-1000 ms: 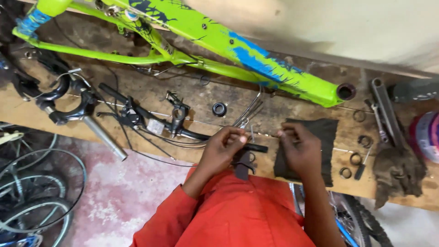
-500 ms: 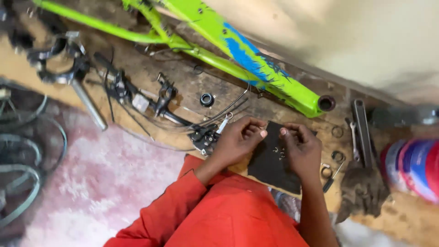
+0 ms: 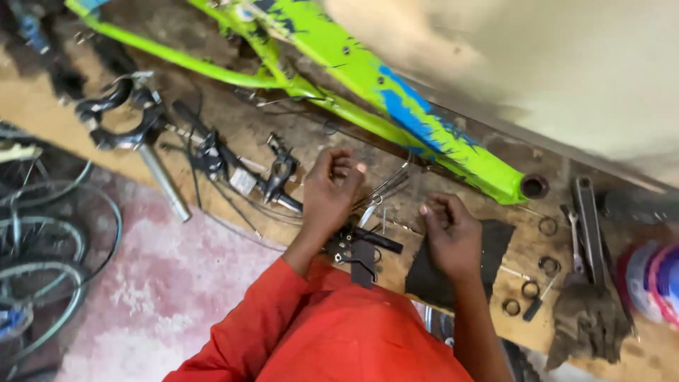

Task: Assembling bicycle headset components by placing ball bearings into the headset cup on the frame.

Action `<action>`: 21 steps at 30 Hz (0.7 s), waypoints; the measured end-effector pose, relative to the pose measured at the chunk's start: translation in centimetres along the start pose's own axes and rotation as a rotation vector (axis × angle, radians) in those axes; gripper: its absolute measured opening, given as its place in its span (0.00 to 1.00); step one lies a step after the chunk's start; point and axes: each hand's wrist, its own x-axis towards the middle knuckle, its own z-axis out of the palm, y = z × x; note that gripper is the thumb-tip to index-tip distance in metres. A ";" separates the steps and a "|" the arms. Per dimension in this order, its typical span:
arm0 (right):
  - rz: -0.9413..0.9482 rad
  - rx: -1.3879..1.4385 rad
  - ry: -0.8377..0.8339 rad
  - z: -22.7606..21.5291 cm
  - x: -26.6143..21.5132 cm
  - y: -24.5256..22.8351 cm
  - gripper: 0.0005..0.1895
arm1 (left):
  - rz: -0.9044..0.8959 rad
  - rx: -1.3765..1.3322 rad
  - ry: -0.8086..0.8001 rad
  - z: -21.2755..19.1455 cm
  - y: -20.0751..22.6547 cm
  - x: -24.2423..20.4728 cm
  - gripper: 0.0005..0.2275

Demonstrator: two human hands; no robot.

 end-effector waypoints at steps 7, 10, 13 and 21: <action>0.104 0.221 0.188 1.4 1.8 1.7 0.12 | 0.121 0.217 -0.266 2.2 2.2 4.3 0.30; 0.200 0.317 0.201 1.4 1.8 3.4 0.13 | 0.229 0.260 -0.354 4.0 2.1 4.7 0.28; 0.300 0.448 0.182 1.1 1.9 3.5 0.15 | 0.209 0.214 -0.418 5.7 0.9 4.4 0.28; 0.267 0.411 0.220 -0.7 2.4 4.8 0.13 | 0.037 0.209 -0.455 4.6 1.2 3.0 0.19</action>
